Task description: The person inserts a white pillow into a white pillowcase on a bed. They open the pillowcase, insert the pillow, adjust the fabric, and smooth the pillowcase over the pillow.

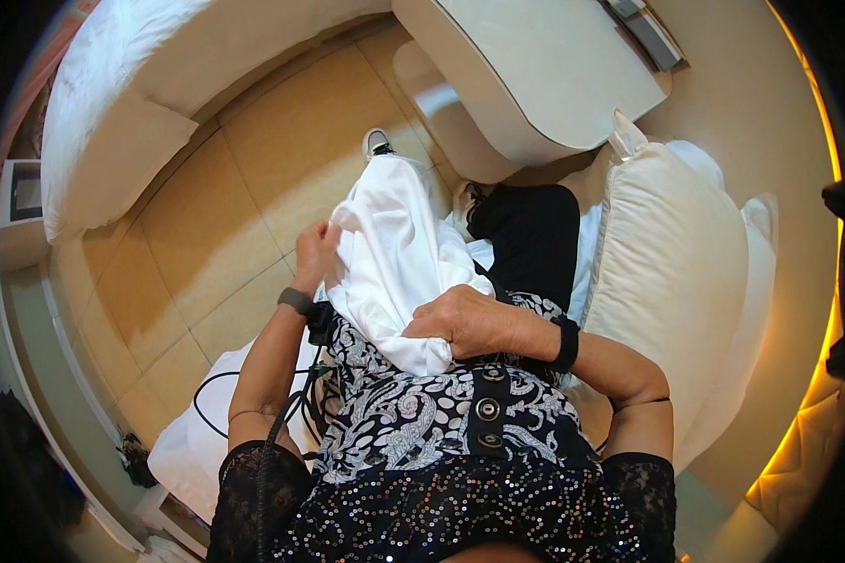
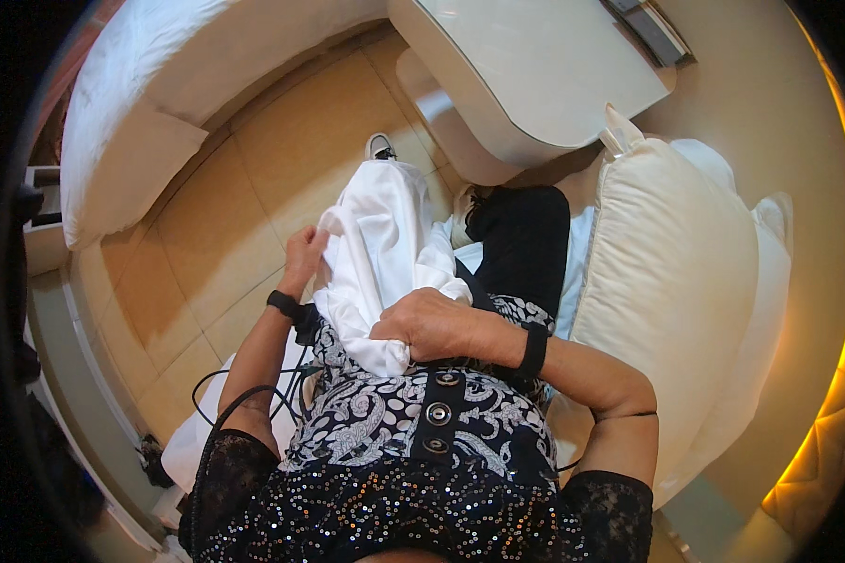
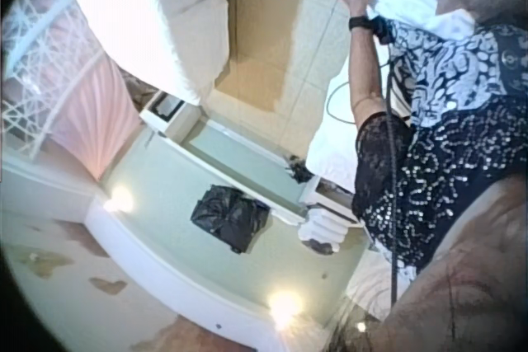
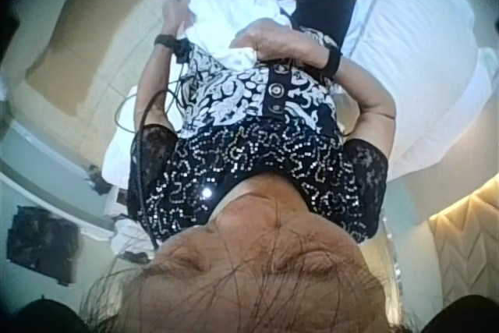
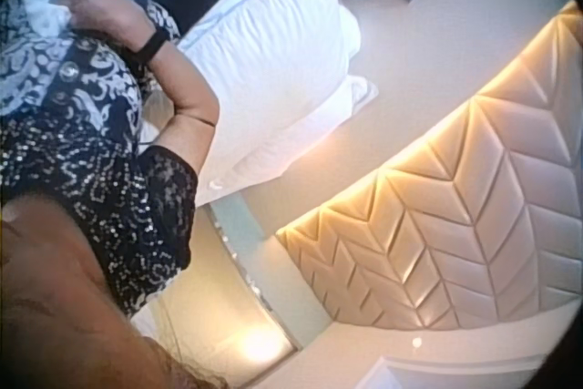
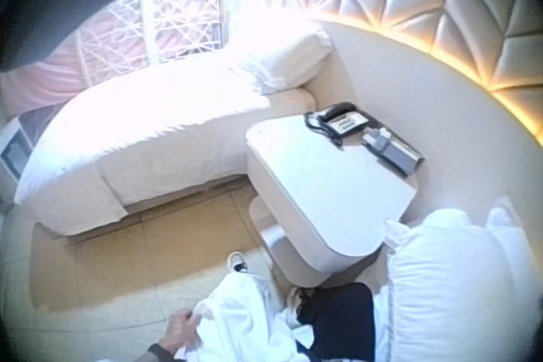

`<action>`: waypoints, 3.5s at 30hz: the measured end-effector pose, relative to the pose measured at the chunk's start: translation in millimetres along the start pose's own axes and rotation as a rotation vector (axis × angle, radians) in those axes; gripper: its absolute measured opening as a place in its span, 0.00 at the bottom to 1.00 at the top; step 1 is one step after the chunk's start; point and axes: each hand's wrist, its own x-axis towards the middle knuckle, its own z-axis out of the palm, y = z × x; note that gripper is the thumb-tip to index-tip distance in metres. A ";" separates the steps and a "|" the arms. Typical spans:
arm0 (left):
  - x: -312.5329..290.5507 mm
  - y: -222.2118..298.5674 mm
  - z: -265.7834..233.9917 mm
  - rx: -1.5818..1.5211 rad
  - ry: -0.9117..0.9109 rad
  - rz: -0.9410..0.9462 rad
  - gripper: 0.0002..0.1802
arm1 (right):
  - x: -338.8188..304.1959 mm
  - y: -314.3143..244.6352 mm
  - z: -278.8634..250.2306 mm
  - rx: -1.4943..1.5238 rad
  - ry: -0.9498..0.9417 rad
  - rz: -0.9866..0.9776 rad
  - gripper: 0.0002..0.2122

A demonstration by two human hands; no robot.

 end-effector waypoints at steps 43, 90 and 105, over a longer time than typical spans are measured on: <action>-94.1 130.4 -20.6 0.179 0.284 0.693 0.17 | 21.8 22.6 2.3 -0.017 0.292 0.101 0.07; -71.8 190.0 -11.9 -0.503 -0.273 0.169 0.19 | -88.0 83.1 13.3 -0.209 0.395 0.320 0.04; -14.4 52.6 -35.4 0.013 0.062 0.048 0.23 | -75.3 68.8 10.9 -0.014 0.480 0.179 0.05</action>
